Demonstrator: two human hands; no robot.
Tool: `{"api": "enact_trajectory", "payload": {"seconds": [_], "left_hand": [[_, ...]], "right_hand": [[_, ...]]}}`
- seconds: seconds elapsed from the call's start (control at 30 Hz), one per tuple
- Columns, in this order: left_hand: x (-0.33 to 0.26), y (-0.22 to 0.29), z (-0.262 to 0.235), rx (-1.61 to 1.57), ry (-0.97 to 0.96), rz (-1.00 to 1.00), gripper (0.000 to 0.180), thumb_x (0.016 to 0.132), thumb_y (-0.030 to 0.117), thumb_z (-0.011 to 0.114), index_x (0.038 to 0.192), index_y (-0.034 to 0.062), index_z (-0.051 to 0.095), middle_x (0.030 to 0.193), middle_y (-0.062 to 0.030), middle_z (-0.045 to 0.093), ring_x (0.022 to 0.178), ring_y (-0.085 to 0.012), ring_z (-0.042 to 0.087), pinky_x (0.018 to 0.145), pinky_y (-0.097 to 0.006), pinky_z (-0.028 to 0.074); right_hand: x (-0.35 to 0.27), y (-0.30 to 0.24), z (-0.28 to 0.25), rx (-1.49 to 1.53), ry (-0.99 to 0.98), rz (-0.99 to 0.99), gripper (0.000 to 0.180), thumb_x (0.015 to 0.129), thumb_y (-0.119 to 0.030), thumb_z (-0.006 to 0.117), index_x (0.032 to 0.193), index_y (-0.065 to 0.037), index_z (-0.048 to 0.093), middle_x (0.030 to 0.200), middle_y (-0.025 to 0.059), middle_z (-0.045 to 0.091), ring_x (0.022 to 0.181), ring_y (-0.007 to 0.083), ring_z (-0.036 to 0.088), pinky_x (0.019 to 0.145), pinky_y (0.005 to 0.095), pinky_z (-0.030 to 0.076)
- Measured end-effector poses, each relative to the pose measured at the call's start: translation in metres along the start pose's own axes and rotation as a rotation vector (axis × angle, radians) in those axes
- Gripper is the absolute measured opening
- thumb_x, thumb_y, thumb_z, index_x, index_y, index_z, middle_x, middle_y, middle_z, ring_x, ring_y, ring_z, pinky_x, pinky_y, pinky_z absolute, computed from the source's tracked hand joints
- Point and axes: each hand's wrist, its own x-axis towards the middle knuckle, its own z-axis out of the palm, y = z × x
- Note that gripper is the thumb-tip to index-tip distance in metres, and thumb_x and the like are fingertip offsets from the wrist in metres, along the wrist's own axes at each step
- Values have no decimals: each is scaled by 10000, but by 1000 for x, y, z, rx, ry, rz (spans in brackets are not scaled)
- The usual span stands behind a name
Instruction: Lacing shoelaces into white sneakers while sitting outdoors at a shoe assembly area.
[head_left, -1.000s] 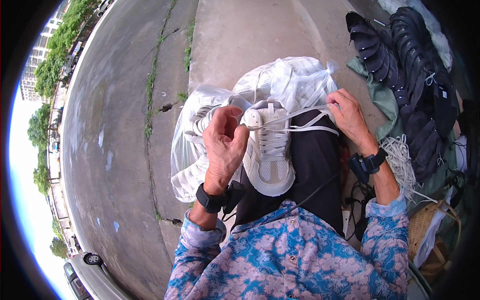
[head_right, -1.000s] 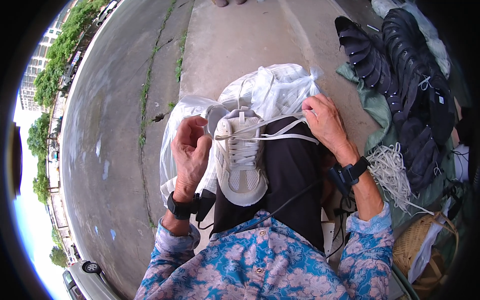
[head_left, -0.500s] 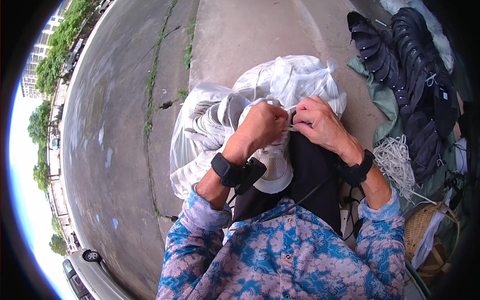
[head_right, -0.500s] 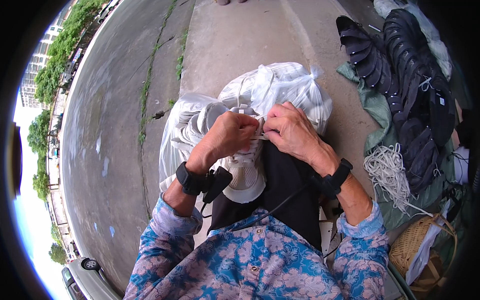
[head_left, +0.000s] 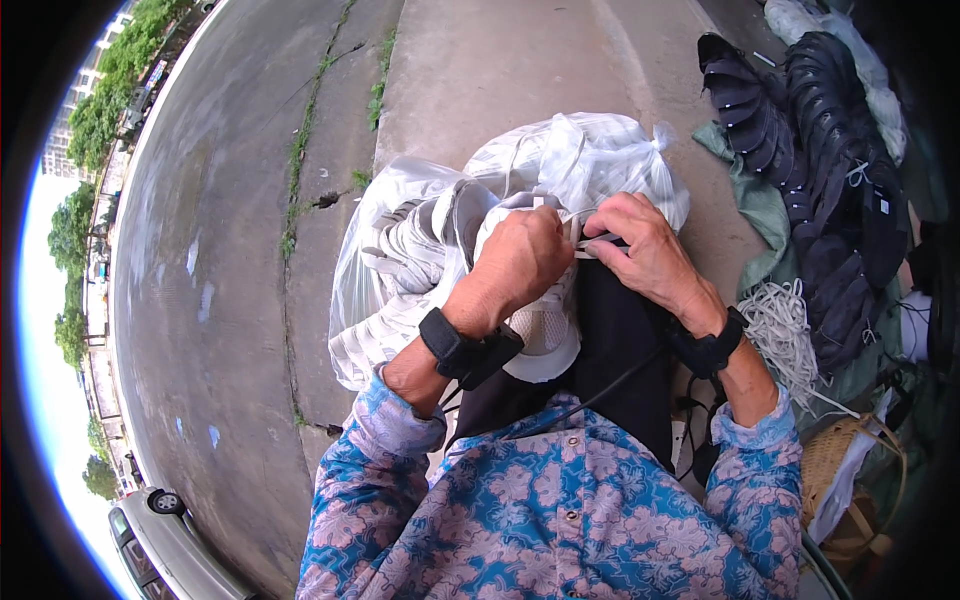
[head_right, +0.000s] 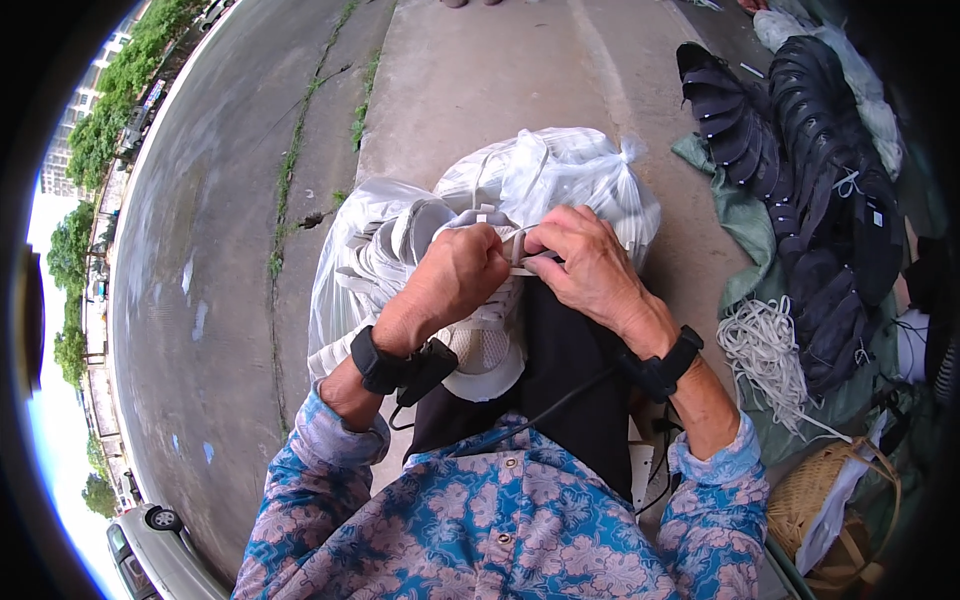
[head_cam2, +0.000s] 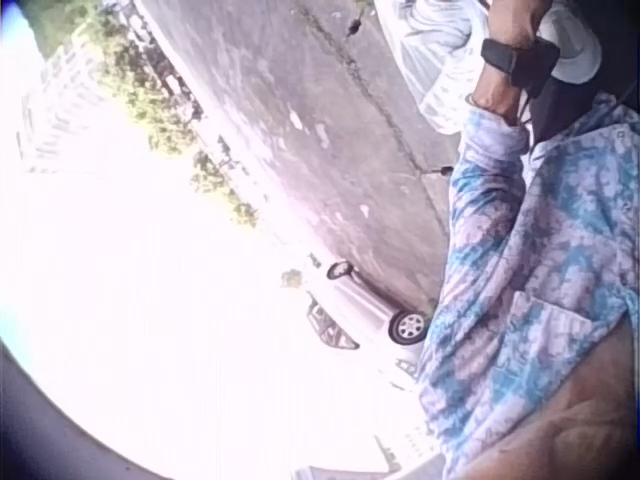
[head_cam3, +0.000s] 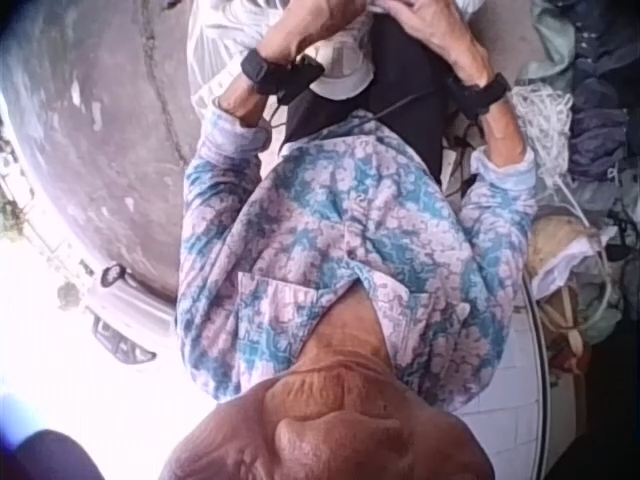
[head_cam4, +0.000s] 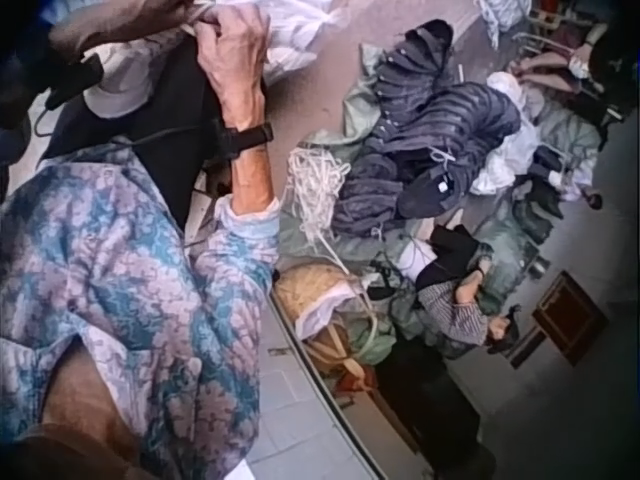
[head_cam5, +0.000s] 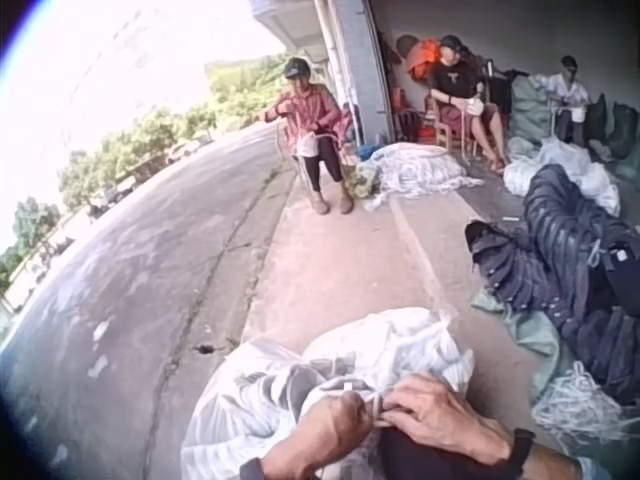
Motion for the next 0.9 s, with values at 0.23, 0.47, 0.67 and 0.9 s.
{"api": "enact_trajectory", "payload": {"seconds": [0.23,0.47,0.67,0.9], "left_hand": [[-15,-10,-8,-550,90,74,168,826,106,577,842,-56,620,627,-150,600,577,-197,592,550,-336,477],[-9,-14,4,-297,41,195,154,789,107,601,861,-16,659,738,-225,654,740,-386,662,691,-438,524],[-3,-7,-1,-233,-48,124,126,772,118,623,813,20,691,774,-214,669,767,-383,665,723,-426,532],[0,-3,-9,-356,-114,82,150,744,124,639,801,0,701,767,-204,679,728,-330,679,705,-391,534]], "right_hand": [[12,-4,12,33,-67,-83,132,791,-99,693,915,-51,688,854,82,617,849,276,579,808,392,469],[19,-15,-6,311,-48,76,91,821,-46,668,891,9,687,813,81,622,789,204,600,744,310,480],[19,-20,-32,482,18,149,185,919,-164,632,900,19,657,826,10,589,786,106,548,728,243,438],[20,-20,-38,834,66,241,309,999,-314,516,855,-51,590,821,3,580,828,109,572,782,269,454]]}}
